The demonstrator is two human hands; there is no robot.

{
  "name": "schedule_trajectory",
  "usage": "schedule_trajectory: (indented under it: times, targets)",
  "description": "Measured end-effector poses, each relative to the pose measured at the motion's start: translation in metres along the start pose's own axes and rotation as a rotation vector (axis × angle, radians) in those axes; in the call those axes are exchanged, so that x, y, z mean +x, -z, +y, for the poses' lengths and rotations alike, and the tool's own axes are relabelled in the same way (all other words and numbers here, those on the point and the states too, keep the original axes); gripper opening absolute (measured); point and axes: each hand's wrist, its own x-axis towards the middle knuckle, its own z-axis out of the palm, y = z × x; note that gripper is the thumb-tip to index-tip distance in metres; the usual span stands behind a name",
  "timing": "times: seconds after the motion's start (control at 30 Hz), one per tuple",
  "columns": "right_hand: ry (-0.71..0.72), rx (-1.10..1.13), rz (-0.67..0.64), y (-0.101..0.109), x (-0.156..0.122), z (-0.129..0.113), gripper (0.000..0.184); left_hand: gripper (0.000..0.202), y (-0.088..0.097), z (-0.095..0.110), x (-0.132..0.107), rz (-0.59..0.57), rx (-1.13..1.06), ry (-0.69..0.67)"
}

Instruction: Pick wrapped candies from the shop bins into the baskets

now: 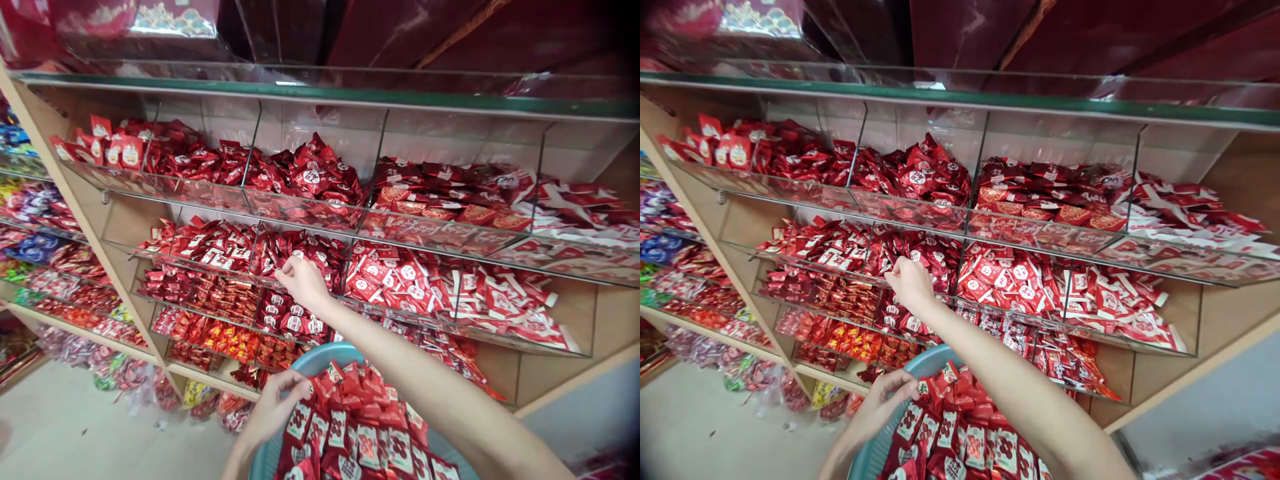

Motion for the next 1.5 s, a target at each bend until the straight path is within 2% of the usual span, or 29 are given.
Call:
schedule_trajectory:
  times: [0.13,0.3,0.43,0.67,0.9,1.0,1.17,1.33,1.5]
  targets:
    - [-0.044,-0.147,0.055,-0.024,0.036,-0.002,0.016,0.033,-0.001,0.000,0.000,0.010,0.008,0.002]
    - [-0.146,-0.065,0.081,-0.037,0.048,0.006,0.013,0.034,0.000,0.000,0.001,0.019,0.031,0.025]
    - [-0.112,0.080,0.163,-0.029,0.046,0.016,0.016,0.034,0.002,0.001,0.000,0.009,0.028,0.022]
    - [-0.057,0.599,0.130,-0.006,0.029,0.032,0.015,0.032,0.001,0.003,0.000,-0.003,0.027,0.014]
    - [-0.092,0.836,0.058,0.019,-0.029,0.037,0.021,0.030,0.003,0.004,-0.001,-0.006,0.021,0.006]
    - [-0.124,0.846,0.039,0.031,-0.061,0.042,0.024,0.029,0.004,0.007,0.000,-0.012,0.020,0.011]
    - [-0.265,0.810,-0.043,0.044,-0.115,0.061,0.024,0.029,0.004,0.011,0.001,-0.023,0.033,0.029]
    - [-0.443,0.758,-0.221,0.045,-0.171,0.087,0.026,0.029,0.002,0.009,0.001,-0.027,0.014,0.040]
    - [-0.620,0.790,-0.434,0.029,-0.233,0.112,0.032,0.028,0.001,0.010,0.001,-0.021,0.018,0.025]
